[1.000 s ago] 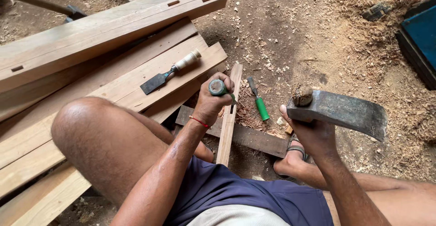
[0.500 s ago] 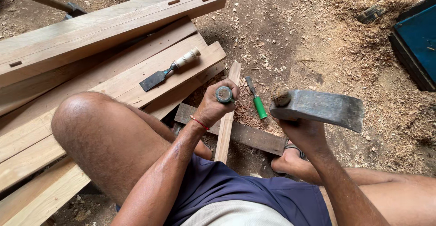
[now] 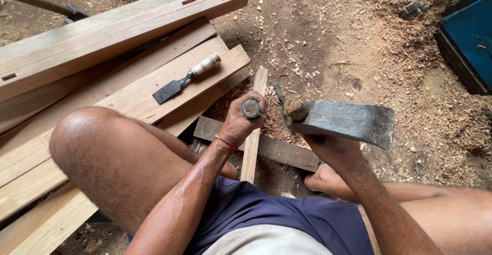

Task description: The person carves a piece of wood using a small adze and a chisel, striking the chisel with the adze to remove wood shavings.

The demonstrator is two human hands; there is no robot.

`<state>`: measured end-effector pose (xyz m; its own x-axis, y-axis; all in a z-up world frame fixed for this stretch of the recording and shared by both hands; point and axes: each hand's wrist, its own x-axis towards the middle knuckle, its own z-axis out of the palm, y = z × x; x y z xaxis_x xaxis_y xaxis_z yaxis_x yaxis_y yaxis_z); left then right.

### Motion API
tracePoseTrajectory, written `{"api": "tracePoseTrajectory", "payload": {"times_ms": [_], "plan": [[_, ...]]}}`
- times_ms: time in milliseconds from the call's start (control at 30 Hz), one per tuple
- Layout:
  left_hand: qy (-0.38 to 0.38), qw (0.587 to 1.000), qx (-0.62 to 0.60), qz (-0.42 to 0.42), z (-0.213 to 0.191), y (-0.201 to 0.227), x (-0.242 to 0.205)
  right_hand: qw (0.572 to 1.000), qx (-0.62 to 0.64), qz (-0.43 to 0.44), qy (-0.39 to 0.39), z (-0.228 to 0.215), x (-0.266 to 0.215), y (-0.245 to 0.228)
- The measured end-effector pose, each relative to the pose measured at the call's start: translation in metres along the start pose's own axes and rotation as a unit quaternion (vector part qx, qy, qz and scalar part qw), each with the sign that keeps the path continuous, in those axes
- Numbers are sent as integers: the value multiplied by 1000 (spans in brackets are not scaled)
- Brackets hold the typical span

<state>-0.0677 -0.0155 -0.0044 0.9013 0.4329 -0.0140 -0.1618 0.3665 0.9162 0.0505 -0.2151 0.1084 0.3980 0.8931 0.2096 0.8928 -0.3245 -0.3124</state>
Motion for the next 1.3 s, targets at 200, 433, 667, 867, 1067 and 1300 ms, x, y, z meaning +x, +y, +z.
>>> {"api": "tracePoseTrajectory", "payload": {"times_ms": [200, 433, 667, 867, 1067, 1300], "plan": [[-7, 997, -82, -14, 8, -11, -2, 985, -149, 13, -82, -2, 30, -24], [0, 992, -123, -15, 8, -26, 4, 993, -105, -21, -48, -15, 53, -41], [51, 985, -122, -109, 26, -19, 22, 975, -186, 42, -118, -3, 57, -29], [-17, 998, -9, -53, 13, -47, 23, 989, -126, 20, -78, 16, 51, -23], [36, 998, -41, -14, 1, -52, 59, 971, -200, 93, -89, 18, 66, -22], [-5, 998, 61, -6, 0, -50, 10, 967, 6, -193, 167, -39, 31, -45]]}}
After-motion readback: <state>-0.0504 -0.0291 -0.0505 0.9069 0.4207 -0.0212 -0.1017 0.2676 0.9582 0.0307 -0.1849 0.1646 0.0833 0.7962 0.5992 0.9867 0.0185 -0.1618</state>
